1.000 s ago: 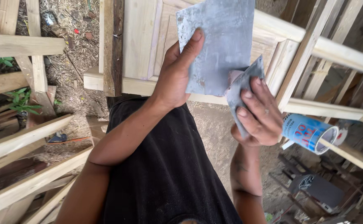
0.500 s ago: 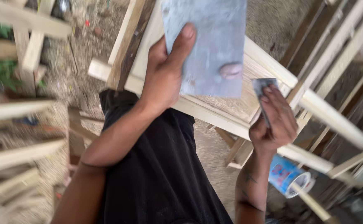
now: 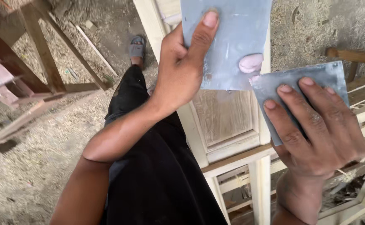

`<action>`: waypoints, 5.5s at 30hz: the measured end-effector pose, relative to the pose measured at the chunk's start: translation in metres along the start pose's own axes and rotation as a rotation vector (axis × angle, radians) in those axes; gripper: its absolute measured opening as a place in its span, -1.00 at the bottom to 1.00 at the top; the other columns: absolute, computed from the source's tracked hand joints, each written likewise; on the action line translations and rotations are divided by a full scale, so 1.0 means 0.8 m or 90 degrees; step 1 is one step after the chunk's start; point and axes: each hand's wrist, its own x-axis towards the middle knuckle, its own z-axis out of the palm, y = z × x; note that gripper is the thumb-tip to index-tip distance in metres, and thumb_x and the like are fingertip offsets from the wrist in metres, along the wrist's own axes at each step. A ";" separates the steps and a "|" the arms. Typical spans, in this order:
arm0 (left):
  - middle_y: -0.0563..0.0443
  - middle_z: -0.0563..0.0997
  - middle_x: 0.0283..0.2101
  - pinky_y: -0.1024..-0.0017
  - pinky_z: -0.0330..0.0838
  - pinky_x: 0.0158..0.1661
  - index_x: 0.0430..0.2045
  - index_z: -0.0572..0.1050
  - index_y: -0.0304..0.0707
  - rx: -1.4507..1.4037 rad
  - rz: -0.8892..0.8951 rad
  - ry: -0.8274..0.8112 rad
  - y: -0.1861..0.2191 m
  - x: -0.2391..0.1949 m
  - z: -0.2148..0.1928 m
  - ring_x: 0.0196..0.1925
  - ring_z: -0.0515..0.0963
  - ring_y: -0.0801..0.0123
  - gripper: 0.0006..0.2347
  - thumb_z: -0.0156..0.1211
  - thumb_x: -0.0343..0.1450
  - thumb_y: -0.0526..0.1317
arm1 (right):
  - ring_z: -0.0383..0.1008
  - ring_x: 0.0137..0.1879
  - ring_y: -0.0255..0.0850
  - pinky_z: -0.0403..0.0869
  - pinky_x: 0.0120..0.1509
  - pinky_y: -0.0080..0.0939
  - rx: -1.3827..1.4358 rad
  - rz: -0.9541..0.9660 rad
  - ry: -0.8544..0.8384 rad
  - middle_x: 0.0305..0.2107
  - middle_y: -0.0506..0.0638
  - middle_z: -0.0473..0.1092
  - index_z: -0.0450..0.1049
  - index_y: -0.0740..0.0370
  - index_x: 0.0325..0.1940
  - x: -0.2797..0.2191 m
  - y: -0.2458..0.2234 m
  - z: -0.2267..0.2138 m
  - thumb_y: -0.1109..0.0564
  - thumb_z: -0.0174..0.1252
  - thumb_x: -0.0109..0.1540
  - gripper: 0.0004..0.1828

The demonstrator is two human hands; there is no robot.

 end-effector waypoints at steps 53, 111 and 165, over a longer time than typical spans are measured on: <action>-0.09 0.59 -0.04 0.26 0.60 0.16 0.04 0.42 -0.32 -0.303 0.052 0.340 -0.095 -0.047 -0.119 0.05 0.65 0.28 -0.61 0.09 0.58 0.07 | 0.55 -0.26 -0.29 0.50 -0.18 -0.43 0.592 0.463 0.081 -0.21 0.17 0.57 0.54 0.42 0.13 0.010 -0.057 0.129 0.24 0.25 0.44 -0.78; -0.16 0.50 0.07 0.32 0.56 0.17 0.27 0.26 -0.43 -0.216 -0.095 0.532 -0.142 -0.067 -0.239 0.14 0.60 0.24 -0.55 0.00 0.62 -0.02 | 0.52 0.21 -0.08 0.55 0.22 0.00 0.267 0.065 -0.197 0.12 -0.01 0.52 0.54 0.04 0.28 0.092 -0.036 0.277 0.38 0.30 0.17 -0.41; -0.21 0.50 0.08 0.30 0.60 0.16 0.26 0.27 -0.46 -0.184 -0.112 0.452 -0.144 -0.129 -0.208 0.16 0.63 0.21 -0.54 -0.01 0.64 0.02 | 0.44 0.16 -0.13 0.45 0.25 -0.01 0.210 -0.037 -0.327 0.07 -0.10 0.54 0.58 0.10 0.17 -0.065 -0.086 0.226 0.25 0.17 0.24 -0.60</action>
